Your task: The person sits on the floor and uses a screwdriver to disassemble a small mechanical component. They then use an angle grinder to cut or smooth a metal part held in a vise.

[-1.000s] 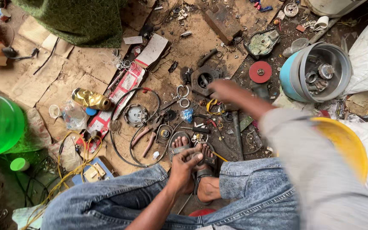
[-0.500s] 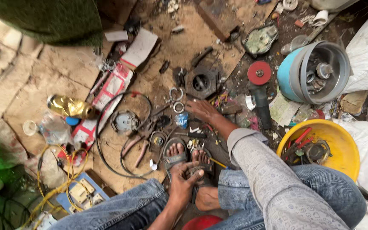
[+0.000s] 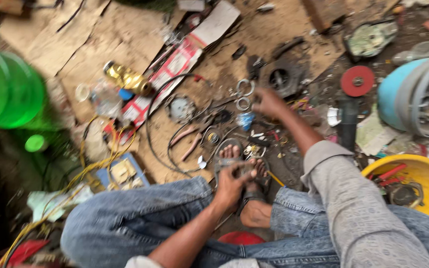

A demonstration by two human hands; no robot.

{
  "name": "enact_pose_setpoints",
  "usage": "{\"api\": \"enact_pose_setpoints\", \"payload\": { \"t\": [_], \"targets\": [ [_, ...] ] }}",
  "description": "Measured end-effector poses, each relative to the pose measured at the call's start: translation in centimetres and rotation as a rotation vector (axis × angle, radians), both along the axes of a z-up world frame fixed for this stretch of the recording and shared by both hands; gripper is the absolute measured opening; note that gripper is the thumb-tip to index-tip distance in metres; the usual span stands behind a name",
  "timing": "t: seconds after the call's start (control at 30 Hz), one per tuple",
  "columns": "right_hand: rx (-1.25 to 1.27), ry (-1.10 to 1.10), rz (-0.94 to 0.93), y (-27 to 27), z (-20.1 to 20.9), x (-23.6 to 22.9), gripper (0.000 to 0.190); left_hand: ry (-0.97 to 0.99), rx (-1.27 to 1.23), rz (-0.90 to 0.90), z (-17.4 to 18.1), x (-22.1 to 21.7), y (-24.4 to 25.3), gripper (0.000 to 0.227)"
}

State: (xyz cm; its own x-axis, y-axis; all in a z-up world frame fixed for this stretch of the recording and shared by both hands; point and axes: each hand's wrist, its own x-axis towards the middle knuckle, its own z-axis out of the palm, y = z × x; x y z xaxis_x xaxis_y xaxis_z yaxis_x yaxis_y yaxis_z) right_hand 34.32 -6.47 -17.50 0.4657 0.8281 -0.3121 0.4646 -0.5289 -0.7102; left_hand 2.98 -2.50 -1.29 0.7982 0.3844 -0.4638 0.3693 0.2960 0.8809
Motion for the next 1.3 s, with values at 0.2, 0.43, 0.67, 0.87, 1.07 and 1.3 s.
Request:
{"api": "enact_pose_setpoints", "payload": {
  "t": [0.2,0.43,0.67,0.87,1.07,1.3],
  "targets": [
    [0.414,0.224,-0.525,3.0,6.2,1.6,0.023,0.116,-0.135,0.146,-3.2,4.3,3.2,0.065],
    [0.579,0.187,-0.652,0.2,8.7,3.3,0.016,0.331,0.558,0.248,-12.5,2.9,11.6,0.043],
    [0.647,0.134,-0.574,0.9,8.9,2.8,0.008,0.511,1.01,-0.098,-18.5,-0.2,9.8,0.059],
    [0.605,0.004,-0.511,-0.2,8.1,2.0,0.007,0.625,1.009,-0.087,-16.6,1.2,7.9,0.054],
    [0.194,-0.062,-0.406,-1.4,4.9,-2.3,0.017,0.674,0.945,-0.178,-15.5,2.6,8.5,0.063],
    [-0.204,-0.405,-0.012,-6.1,0.3,-13.6,0.044,0.103,0.579,0.184,-14.1,3.2,8.8,0.059]
  ]
}}
